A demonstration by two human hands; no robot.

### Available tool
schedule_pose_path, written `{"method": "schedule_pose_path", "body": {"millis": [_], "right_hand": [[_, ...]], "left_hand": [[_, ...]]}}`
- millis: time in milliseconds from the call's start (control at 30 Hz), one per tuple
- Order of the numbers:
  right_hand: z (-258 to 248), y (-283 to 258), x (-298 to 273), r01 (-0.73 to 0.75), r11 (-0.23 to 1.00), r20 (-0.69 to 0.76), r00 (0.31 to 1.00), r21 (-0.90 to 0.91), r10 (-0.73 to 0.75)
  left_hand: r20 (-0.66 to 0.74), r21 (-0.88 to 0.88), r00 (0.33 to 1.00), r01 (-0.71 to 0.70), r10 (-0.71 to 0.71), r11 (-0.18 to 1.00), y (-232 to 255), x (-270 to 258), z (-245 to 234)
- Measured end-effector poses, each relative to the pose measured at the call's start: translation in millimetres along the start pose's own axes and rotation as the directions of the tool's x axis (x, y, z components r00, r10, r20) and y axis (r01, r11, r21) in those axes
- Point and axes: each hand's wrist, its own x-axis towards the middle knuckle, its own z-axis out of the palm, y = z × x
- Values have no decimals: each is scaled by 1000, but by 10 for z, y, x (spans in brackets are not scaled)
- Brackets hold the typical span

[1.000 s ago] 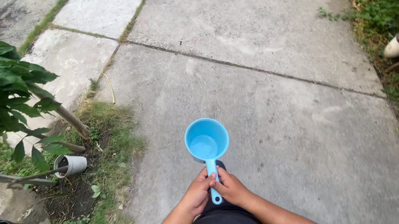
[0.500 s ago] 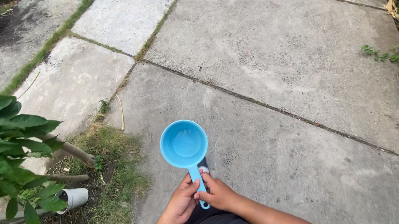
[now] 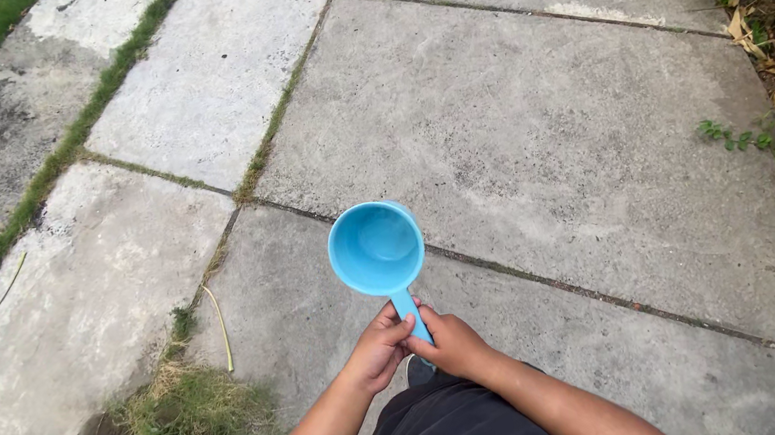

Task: The person fills a plastic scoop with water from a tap, carries it across a paved yard, and pours the water into the base of several plants in large pots.

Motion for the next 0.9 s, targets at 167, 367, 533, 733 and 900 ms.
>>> {"method": "schedule_pose_path", "body": {"millis": [167, 367, 533, 733, 900], "right_hand": [[-610, 311, 806, -58, 987, -50, 997, 148, 66], [-1306, 944, 2119, -70, 984, 22, 997, 165, 67], [-2193, 1424, 3468, 23, 975, 118, 992, 220, -50], [-3204, 1666, 4791, 75, 984, 179, 978, 164, -105], [-3465, 1784, 5605, 84, 972, 186, 974, 220, -126]], "left_hand": [[35, 104, 993, 112, -116, 988, 589, 1005, 197], [-33, 132, 995, 98, -94, 986, 1227, 2405, 193], [-137, 131, 990, 47, -29, 990, 1970, 3661, 402], [-159, 106, 983, -79, 95, 991, 2827, 4809, 630], [-203, 55, 974, -90, 100, 994, 3310, 5495, 516]]}}
